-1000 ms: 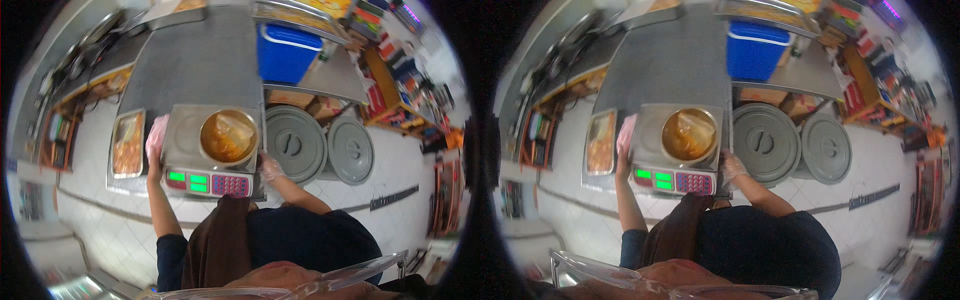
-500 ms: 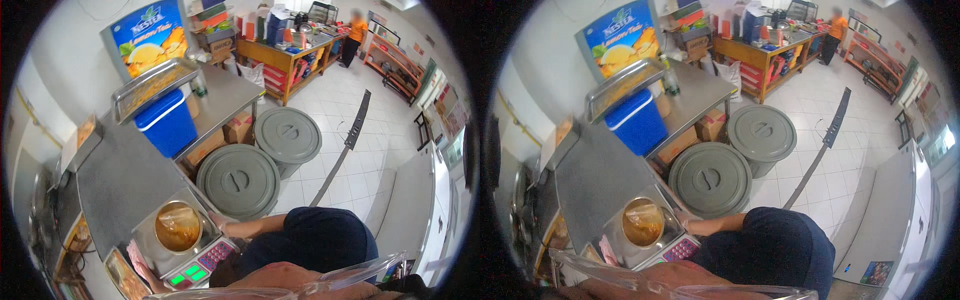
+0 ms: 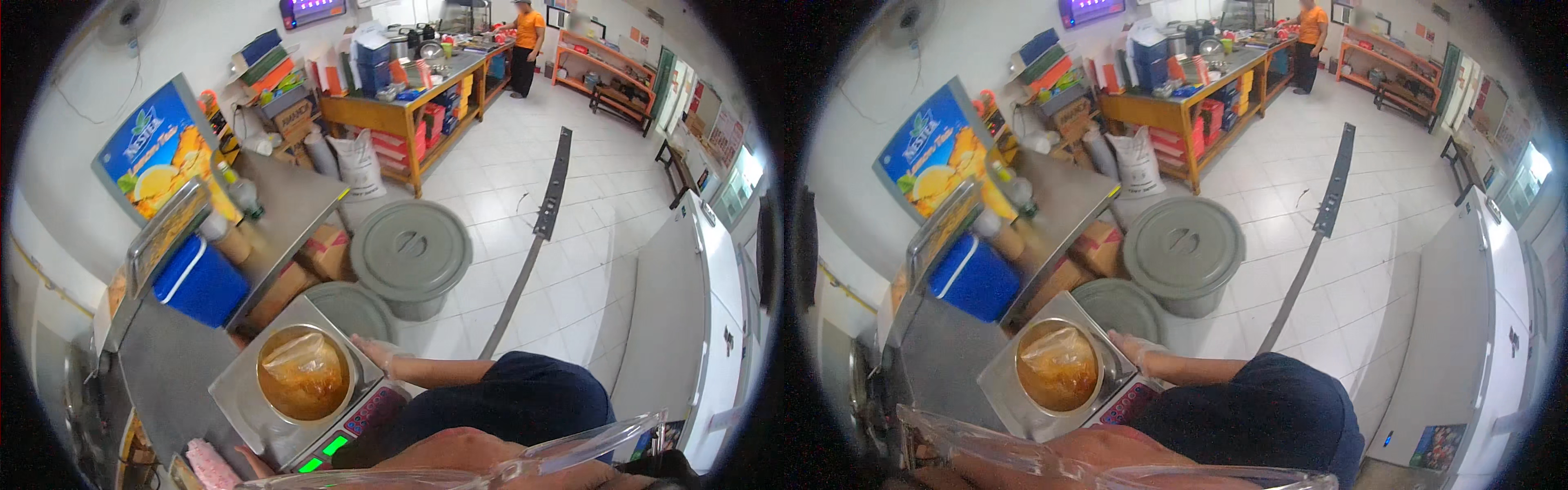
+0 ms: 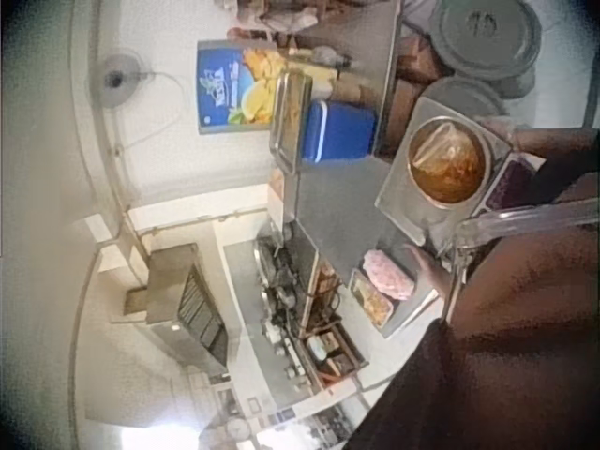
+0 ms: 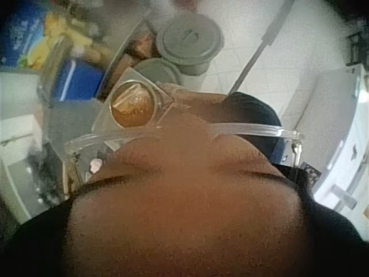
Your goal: Preparing and weighing portions of fried chicken pieces in a commercial kitchen setting.
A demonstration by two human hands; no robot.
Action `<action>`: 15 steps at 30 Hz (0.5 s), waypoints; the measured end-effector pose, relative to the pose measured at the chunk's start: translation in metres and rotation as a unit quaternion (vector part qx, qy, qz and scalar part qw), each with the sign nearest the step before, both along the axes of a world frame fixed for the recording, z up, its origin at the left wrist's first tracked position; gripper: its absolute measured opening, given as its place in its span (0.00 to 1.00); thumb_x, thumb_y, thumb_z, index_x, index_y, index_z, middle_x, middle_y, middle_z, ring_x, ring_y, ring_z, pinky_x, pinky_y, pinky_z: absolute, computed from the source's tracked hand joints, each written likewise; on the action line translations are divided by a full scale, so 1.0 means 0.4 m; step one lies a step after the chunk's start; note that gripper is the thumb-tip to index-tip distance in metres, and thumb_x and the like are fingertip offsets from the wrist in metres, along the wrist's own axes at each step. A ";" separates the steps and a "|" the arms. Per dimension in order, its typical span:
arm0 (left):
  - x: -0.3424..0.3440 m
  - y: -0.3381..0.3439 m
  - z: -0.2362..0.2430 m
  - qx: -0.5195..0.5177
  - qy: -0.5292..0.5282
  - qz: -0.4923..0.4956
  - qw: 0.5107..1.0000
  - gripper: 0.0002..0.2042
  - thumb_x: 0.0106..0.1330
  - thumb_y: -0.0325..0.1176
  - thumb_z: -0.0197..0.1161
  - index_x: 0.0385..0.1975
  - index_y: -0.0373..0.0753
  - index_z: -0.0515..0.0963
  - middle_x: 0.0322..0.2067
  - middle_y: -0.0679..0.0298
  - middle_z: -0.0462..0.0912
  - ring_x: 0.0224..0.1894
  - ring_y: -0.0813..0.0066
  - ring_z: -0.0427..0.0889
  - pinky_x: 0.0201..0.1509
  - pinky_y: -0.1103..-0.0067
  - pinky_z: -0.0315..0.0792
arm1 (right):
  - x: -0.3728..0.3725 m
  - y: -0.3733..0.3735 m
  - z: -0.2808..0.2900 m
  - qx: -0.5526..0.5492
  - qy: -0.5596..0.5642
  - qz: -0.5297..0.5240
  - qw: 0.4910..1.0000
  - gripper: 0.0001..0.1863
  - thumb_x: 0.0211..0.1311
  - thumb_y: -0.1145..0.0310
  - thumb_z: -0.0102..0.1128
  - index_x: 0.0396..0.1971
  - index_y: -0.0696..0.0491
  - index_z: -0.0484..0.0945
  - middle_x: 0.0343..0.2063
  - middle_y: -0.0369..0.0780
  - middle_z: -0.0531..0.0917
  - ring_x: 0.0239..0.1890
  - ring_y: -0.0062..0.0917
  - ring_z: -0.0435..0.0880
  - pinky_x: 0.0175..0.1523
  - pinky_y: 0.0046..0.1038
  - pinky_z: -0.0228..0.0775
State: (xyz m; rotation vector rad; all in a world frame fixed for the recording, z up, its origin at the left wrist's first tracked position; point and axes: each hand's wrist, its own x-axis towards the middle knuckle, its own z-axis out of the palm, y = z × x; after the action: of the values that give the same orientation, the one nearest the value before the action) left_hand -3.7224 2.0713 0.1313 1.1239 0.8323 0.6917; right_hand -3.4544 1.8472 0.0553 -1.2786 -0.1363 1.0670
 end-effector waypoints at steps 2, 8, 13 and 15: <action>0.129 -0.095 0.005 -0.017 -0.016 -0.050 0.998 0.37 0.54 0.62 0.44 0.57 0.41 0.53 0.56 0.61 0.59 0.56 0.64 0.60 0.58 0.69 0.56 | 0.125 -0.070 -0.196 -0.028 -0.063 -0.070 0.995 0.37 0.52 0.37 0.40 0.48 0.56 0.68 0.42 0.44 0.74 0.42 0.28 0.73 0.44 0.32 0.67; 0.469 -0.401 0.034 -0.084 -0.048 -0.172 0.980 0.37 0.54 0.62 0.45 0.57 0.40 0.54 0.55 0.60 0.60 0.55 0.63 0.61 0.57 0.68 0.58 | 0.291 -0.503 0.070 -0.102 -0.091 -0.153 0.979 0.36 0.54 0.39 0.40 0.52 0.56 0.63 0.51 0.44 0.67 0.50 0.31 0.67 0.53 0.29 0.59; 0.753 -0.481 -0.068 -0.124 -0.024 -0.246 0.961 0.37 0.54 0.62 0.45 0.57 0.39 0.54 0.53 0.58 0.62 0.54 0.62 0.63 0.56 0.68 0.60 | 0.474 -0.716 -0.007 -0.099 -0.131 -0.272 0.948 0.40 0.54 0.36 0.35 0.51 0.59 0.63 0.50 0.48 0.68 0.54 0.33 0.64 0.57 0.29 0.53; 0.895 -0.546 -0.082 -0.086 -0.032 -0.347 0.933 0.36 0.55 0.62 0.45 0.57 0.39 0.54 0.53 0.58 0.62 0.53 0.63 0.64 0.55 0.68 0.61 | 0.605 -0.815 -0.174 -0.059 -0.087 -0.313 0.944 0.39 0.54 0.37 0.35 0.51 0.60 0.63 0.49 0.47 0.69 0.52 0.33 0.66 0.56 0.30 0.55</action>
State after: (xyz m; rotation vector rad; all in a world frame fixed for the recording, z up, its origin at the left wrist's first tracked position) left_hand -3.3644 1.8531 0.0986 1.1295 0.3785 0.0598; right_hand -3.2124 1.5212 -0.0145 -1.3923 0.1978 0.4202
